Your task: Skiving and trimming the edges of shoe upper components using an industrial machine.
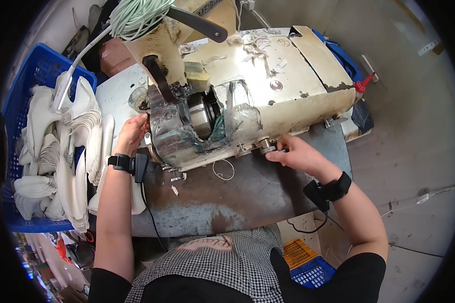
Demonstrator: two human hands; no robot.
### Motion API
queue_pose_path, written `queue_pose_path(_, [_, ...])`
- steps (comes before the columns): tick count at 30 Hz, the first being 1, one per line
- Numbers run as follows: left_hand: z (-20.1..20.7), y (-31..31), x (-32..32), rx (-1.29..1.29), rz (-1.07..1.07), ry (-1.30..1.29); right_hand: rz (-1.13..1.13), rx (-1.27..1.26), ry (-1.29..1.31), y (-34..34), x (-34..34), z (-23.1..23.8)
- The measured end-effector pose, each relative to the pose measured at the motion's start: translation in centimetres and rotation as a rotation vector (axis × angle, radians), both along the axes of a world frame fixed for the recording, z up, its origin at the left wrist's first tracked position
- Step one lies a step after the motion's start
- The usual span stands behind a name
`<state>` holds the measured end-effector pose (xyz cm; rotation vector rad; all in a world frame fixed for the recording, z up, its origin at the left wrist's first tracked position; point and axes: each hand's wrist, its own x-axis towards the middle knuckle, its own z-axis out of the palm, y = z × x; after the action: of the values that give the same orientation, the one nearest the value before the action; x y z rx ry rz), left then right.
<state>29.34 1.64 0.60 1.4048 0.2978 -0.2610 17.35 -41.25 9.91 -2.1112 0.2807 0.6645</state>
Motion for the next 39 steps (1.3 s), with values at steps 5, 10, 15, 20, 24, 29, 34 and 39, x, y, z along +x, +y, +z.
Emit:
queue_pose_path(5, [0.2,0.2,0.2,0.018,-0.017,-0.016,0.507,-0.766,-0.65,3.0,-2.2,-0.9])
queue_pose_path(10, [0.1,0.3,0.0,0.02,-0.016,-0.039,-0.044,0.287,-0.078,-1.7,-0.8,-2.8])
queue_pose_path(15, [-0.1,0.4,0.2,0.034,-0.014,-0.024,-0.017,0.407,-0.063,-0.2,-0.9,-5.1])
queue_pose_path(20, [0.0,0.3,0.4,0.041,0.005,0.02,0.471,-0.649,-0.896,-0.3,-1.6,-5.7])
queue_pose_path(24, [0.1,0.3,0.1,0.034,-0.018,-0.013,0.392,-0.562,-0.847,-1.3,-1.7,-5.0])
queue_pose_path(29, [0.1,0.2,0.1,0.036,-0.019,-0.016,0.062,0.094,-0.004,-1.7,0.2,-1.7])
queue_pose_path(34, [0.4,0.0,0.1,0.041,-0.007,-0.004,0.446,-0.773,-0.663,2.5,-2.0,-0.6])
queue_pose_path(39, [0.3,-0.1,-0.2,0.044,0.0,-0.02,0.19,0.011,-0.392,-0.3,-1.5,-1.4])
